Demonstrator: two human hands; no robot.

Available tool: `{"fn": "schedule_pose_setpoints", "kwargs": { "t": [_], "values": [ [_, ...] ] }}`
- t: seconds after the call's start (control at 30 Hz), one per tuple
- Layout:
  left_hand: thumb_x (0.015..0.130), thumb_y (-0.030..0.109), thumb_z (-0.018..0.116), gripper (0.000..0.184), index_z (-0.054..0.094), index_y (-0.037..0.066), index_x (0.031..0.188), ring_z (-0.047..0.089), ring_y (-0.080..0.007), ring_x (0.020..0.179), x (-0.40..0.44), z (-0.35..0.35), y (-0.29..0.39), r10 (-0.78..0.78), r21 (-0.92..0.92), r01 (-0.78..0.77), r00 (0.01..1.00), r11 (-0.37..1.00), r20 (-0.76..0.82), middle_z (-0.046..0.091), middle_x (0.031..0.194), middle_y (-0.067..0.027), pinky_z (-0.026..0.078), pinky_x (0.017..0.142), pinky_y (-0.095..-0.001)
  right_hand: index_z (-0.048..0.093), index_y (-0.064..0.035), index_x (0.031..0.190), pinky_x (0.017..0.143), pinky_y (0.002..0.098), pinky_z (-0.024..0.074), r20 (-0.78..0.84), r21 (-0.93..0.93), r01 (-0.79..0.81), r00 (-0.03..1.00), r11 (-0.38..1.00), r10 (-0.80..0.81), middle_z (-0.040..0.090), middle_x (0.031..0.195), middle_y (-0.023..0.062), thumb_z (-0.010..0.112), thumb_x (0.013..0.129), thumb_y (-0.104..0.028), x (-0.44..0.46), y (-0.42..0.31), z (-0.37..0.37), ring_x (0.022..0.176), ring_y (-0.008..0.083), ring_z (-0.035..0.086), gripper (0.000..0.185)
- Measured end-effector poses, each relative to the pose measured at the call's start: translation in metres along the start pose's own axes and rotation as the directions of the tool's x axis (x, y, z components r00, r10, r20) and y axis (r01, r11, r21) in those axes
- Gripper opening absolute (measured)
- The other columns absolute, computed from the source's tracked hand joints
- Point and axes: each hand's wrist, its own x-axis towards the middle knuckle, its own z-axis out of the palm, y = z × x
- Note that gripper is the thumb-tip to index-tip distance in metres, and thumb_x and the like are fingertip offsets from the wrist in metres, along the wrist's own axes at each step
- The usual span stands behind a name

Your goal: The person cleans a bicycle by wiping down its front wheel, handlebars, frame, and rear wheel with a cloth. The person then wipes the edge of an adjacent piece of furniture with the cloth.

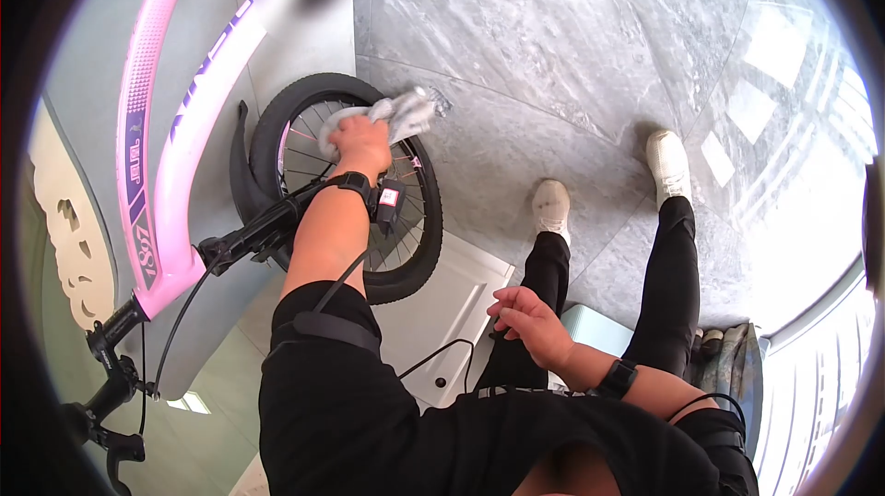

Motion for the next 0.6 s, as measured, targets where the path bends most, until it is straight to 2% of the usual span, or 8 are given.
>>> {"fn": "schedule_pose_setpoints", "kwargs": {
  "t": [0.07, 0.1, 0.2, 0.3, 0.4, 0.43, 0.53, 0.6],
  "values": [
    [0.079, 0.022, 0.066, 0.054, 0.051, 0.018, 0.13, 0.038, -0.0393, 0.129, -0.005, -0.008, 0.001, -0.137, 0.035, 0.134, 0.985, 0.99, 0.106, 0.045, 0.134, -0.0141, 0.031, 0.102, -0.0649, 0.048, -0.0066, 0.124, 0.073, 0.0241, 0.0435, -0.006, -0.001, 0.002, 1.0, 1.0, -0.002, 0.06, 0.106, 0.002, 0.054, 0.091, -0.015, 0.001, -0.001, 0.0, 0.086, 0.0103, 0.054, 0.035],
    [0.079, 0.024, 0.065, 0.06, 0.045, 0.02, 0.135, 0.035, -0.0419, 0.131, -0.002, -0.004, 0.001, -0.135, 0.029, 0.133, 0.979, 0.991, 0.152, 0.042, 0.138, -0.0161, 0.028, 0.101, -0.0703, 0.048, -0.0065, 0.124, 0.073, 0.0241, 0.0435, -0.01, 0.001, 0.003, 1.0, 1.0, -0.003, 0.06, 0.106, 0.002, 0.054, 0.091, -0.015, 0.001, -0.002, 0.001, 0.086, 0.0103, 0.054, 0.035],
    [0.082, 0.028, 0.063, 0.059, 0.044, 0.019, 0.137, 0.039, -0.044, 0.128, 0.001, -0.005, -0.004, -0.215, -0.177, 0.23, 0.971, 0.957, 0.1, 0.042, 0.138, -0.0193, 0.032, 0.105, -0.0623, 0.048, -0.0063, 0.125, 0.074, 0.0243, 0.0436, -0.024, 0.005, -0.005, 1.0, 1.0, 0.005, 0.06, 0.106, 0.0022, 0.054, 0.091, -0.015, 0.001, -0.001, 0.0, 0.086, 0.0102, 0.054, 0.035],
    [0.081, 0.031, 0.062, 0.065, 0.04, 0.019, 0.141, 0.043, -0.0422, 0.126, 0.031, -0.004, -0.027, -0.34, -0.488, 0.349, 0.934, 0.8, 0.111, 0.041, 0.139, -0.0231, 0.037, 0.106, -0.0488, 0.048, -0.0062, 0.125, 0.074, 0.0246, 0.0438, -0.044, 0.005, -0.016, 0.999, 1.0, 0.016, 0.061, 0.106, 0.0025, 0.054, 0.091, -0.015, 0.002, 0.0, -0.003, 0.086, 0.0103, 0.054, 0.035],
    [0.077, 0.037, 0.063, 0.074, 0.037, 0.016, 0.143, 0.048, -0.0387, 0.125, 0.052, 0.008, -0.049, -0.382, -0.537, 0.399, 0.912, 0.743, 0.15, 0.045, 0.14, -0.0223, 0.04, 0.104, -0.0386, 0.049, -0.0063, 0.124, 0.074, 0.0251, 0.0439, -0.065, 0.013, -0.015, 0.998, 1.0, 0.016, 0.062, 0.105, 0.0025, 0.054, 0.091, -0.017, 0.001, -0.001, -0.003, 0.085, 0.0102, 0.054, 0.035],
    [0.077, 0.038, 0.061, 0.074, 0.037, 0.011, 0.142, 0.048, -0.036, 0.126, 0.065, 0.02, -0.054, -0.415, -0.528, 0.417, 0.901, 0.74, 0.13, 0.048, 0.138, -0.0226, 0.04, 0.104, -0.0392, 0.049, -0.0063, 0.124, 0.074, 0.0251, 0.0438, -0.071, 0.015, -0.016, 0.997, 1.0, 0.017, 0.062, 0.105, 0.0025, 0.055, 0.091, -0.017, 0.0, -0.002, -0.003, 0.085, 0.0101, 0.054, 0.035],
    [0.076, 0.039, 0.061, 0.074, 0.039, 0.009, 0.14, 0.049, -0.0367, 0.125, 0.075, 0.028, -0.062, -0.438, -0.591, 0.425, 0.889, 0.685, 0.132, 0.049, 0.136, -0.0229, 0.039, 0.105, -0.0405, 0.049, -0.0072, 0.122, 0.075, 0.0255, 0.0446, -0.071, 0.016, -0.021, 0.997, 1.0, 0.022, 0.061, 0.105, 0.0031, 0.052, 0.092, -0.016, -0.001, -0.006, -0.002, 0.086, 0.0107, 0.055, 0.032],
    [0.076, 0.034, 0.062, 0.07, 0.041, 0.015, 0.141, 0.048, -0.0326, 0.127, 0.076, 0.027, -0.064, -0.368, -0.6, 0.395, 0.913, 0.696, 0.174, 0.048, 0.139, -0.0167, 0.038, 0.105, -0.041, 0.049, -0.0078, 0.121, 0.075, 0.0256, 0.0451, -0.075, 0.011, -0.02, 0.997, 1.0, 0.021, 0.061, 0.105, 0.0035, 0.05, 0.092, -0.015, -0.001, -0.01, -0.003, 0.087, 0.0109, 0.055, 0.03]
  ]
}}
